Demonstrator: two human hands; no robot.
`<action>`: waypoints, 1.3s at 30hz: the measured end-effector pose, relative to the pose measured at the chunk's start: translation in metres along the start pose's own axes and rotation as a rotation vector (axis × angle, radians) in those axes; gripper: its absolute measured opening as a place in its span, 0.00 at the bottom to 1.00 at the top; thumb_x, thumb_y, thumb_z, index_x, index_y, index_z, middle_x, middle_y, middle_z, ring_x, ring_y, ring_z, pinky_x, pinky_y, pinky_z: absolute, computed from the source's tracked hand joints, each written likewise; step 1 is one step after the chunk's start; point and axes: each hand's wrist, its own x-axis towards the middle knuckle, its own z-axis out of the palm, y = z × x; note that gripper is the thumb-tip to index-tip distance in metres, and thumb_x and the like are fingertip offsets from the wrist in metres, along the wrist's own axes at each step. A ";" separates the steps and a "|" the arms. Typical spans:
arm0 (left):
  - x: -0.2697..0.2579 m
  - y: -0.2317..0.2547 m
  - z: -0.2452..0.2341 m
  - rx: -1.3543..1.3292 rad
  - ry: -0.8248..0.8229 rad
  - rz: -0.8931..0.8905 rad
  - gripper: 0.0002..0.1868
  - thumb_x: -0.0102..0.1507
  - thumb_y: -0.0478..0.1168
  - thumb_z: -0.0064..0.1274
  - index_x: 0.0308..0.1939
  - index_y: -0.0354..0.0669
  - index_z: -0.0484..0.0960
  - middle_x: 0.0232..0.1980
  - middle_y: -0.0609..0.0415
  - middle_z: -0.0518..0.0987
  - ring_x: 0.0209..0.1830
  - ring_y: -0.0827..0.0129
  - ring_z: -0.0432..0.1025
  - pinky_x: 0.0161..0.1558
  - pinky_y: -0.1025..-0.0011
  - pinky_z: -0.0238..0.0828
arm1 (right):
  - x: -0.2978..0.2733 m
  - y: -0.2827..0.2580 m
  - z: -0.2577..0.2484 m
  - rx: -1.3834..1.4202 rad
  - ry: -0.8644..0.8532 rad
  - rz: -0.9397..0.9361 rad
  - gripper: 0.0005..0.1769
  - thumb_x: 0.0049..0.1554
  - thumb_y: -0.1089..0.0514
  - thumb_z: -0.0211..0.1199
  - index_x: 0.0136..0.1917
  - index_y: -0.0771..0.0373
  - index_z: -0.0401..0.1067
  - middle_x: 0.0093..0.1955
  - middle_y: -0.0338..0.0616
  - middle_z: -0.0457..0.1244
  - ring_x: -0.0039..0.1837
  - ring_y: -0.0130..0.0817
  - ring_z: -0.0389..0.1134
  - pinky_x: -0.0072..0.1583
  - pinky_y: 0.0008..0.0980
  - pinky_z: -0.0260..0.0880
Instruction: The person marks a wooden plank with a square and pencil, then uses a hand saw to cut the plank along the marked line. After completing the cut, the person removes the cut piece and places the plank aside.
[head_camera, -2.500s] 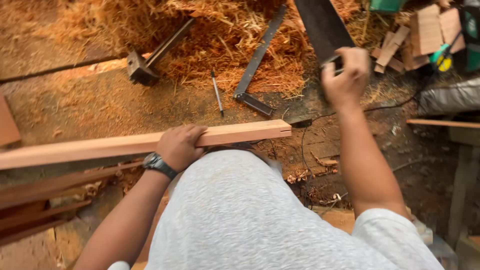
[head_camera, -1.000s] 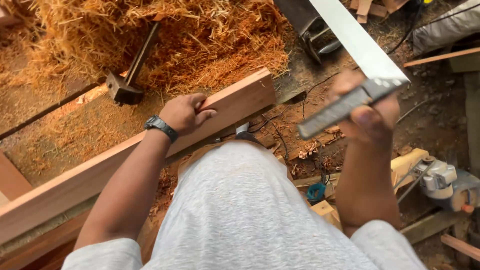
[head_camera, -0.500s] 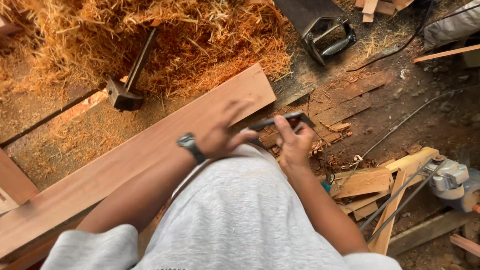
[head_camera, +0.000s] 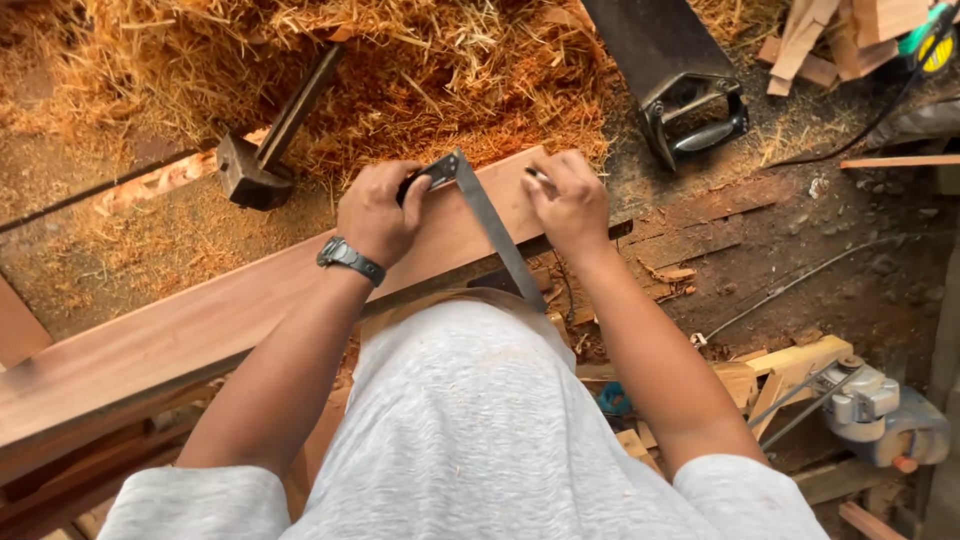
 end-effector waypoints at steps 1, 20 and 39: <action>0.001 0.004 0.005 -0.002 0.000 -0.014 0.14 0.73 0.55 0.49 0.52 0.56 0.84 0.38 0.55 0.83 0.40 0.57 0.80 0.41 0.62 0.78 | -0.002 0.004 0.005 0.001 -0.014 -0.003 0.10 0.60 0.54 0.72 0.52 0.60 0.79 0.45 0.46 0.66 0.45 0.51 0.73 0.46 0.48 0.76; 0.022 0.065 0.043 0.005 0.222 0.103 0.20 0.70 0.59 0.52 0.58 0.57 0.85 0.46 0.57 0.80 0.44 0.62 0.74 0.44 0.63 0.68 | -0.023 0.006 -0.088 0.333 0.091 0.146 0.23 0.73 0.51 0.41 0.49 0.64 0.73 0.35 0.42 0.61 0.35 0.32 0.63 0.40 0.27 0.67; 0.026 0.074 0.036 0.005 0.248 0.099 0.15 0.72 0.53 0.49 0.53 0.53 0.87 0.42 0.56 0.78 0.39 0.60 0.74 0.41 0.63 0.66 | 0.005 -0.064 -0.076 0.300 -0.104 -0.010 0.14 0.63 0.66 0.58 0.59 0.75 0.76 0.42 0.55 0.70 0.44 0.49 0.73 0.45 0.43 0.73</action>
